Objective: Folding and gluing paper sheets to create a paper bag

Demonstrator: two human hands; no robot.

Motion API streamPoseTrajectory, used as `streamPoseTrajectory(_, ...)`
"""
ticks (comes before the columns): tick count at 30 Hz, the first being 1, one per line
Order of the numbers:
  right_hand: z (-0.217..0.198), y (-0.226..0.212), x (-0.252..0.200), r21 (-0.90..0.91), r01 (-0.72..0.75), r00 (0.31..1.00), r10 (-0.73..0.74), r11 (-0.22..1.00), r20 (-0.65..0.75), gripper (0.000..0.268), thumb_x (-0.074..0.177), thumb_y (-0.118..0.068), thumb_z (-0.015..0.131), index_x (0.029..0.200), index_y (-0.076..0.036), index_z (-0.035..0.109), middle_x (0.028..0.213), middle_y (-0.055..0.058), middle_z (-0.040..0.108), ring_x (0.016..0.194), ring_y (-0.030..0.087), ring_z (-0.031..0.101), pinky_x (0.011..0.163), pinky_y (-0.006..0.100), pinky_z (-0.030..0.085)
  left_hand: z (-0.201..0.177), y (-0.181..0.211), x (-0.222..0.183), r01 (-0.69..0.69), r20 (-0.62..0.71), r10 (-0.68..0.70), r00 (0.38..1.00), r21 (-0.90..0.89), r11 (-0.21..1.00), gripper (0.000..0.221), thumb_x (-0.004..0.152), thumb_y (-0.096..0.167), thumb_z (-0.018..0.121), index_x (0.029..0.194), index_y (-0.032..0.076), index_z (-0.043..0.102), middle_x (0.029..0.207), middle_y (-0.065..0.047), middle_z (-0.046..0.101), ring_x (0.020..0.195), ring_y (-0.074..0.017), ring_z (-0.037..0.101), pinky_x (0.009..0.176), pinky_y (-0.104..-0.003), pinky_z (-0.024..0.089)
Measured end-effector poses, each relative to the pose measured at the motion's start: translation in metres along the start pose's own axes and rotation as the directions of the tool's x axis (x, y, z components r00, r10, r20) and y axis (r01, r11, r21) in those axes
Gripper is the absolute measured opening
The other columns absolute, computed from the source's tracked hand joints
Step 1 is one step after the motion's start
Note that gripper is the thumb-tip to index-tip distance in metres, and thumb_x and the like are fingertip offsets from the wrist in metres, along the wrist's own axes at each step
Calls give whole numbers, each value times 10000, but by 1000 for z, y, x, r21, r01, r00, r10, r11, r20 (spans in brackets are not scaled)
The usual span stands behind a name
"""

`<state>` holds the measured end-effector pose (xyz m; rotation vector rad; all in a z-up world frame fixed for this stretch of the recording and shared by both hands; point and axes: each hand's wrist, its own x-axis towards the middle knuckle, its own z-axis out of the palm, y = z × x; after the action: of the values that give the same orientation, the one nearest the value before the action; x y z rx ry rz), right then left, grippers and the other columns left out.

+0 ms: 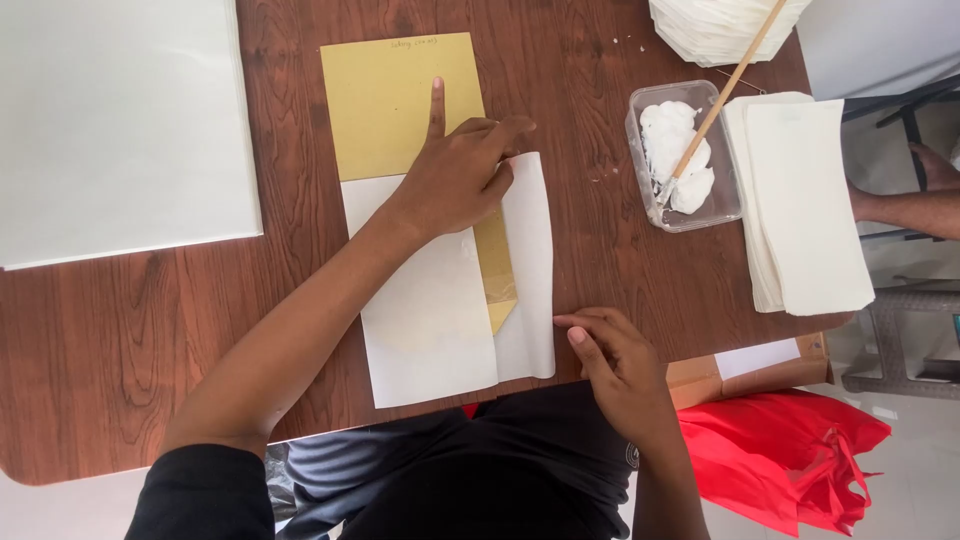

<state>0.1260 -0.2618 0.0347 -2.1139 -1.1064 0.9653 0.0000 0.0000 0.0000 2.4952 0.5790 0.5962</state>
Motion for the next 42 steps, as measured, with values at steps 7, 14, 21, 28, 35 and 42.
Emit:
streamPoseTrajectory(7, 1, 13, 4, 229, -15, 1000, 18, 973, -12, 340, 1030, -329, 504, 1064, -127, 776, 507, 20, 522, 512, 99, 493, 572, 243, 435, -13, 2, 2, 98, 52, -89, 995, -188, 977, 449, 981, 53, 381, 1426, 99, 417, 843, -11, 741, 979, -222, 678, 1183, -657, -133)
streamPoseTrajectory(14, 5, 20, 18, 448, 208, 963, -263, 870, 63, 271, 1061, -251, 481, 927, -70, 630, 443, 4, 346, 759, 194, 722, 867, 333, 554, -37, -12, -23, -68, -83, 63, 995, -69, 995, 384, 985, -8, 471, 1353, 71, 544, 936, 5, 697, 1000, -232, 671, 1199, -651, -84)
streamPoseTrajectory(21, 14, 68, 28, 342, 188, 978, -208, 921, 21, 404, 1024, -247, 459, 1190, 30, 702, 738, 200, 759, 367, 88, 466, 407, 261, 427, -37, -22, -102, -111, 72, 91, 993, 366, 924, 324, 854, 297, 740, 1130, 129, 735, 1193, -76, 676, 1196, -299, 638, 1182, -642, 325)
streamPoseTrajectory(28, 11, 8, 30, 104, 212, 977, -208, 972, -47, 224, 863, -220, 790, 986, -33, 788, 637, 128, 727, 398, 136, 492, 389, 270, 414, -32, -11, -119, -71, 132, 26, 991, 355, 932, 565, 846, 545, 747, 1276, 182, 701, 1373, -109, 607, 1348, -330, 531, 1184, -629, 325)
streamPoseTrajectory(35, 16, -32, 22, -75, 245, 966, -250, 967, -62, 122, 768, -144, 851, 806, -61, 771, 598, 90, 714, 381, 158, 541, 364, 252, 410, -33, -8, -120, -48, 125, 8, 992, 329, 943, 631, 848, 638, 709, 1295, 194, 689, 1374, -116, 619, 1355, -340, 527, 1183, -652, 298)
streamPoseTrajectory(42, 20, -40, 22, -137, 244, 965, -255, 960, -63, 48, 780, -81, 792, 752, -67, 755, 563, 78, 687, 380, 167, 531, 373, 255, 402, -29, -4, -123, -26, 134, -20, 991, 338, 941, 684, 838, 654, 698, 1335, 185, 661, 1402, -137, 608, 1373, -358, 513, 1191, -664, 265)
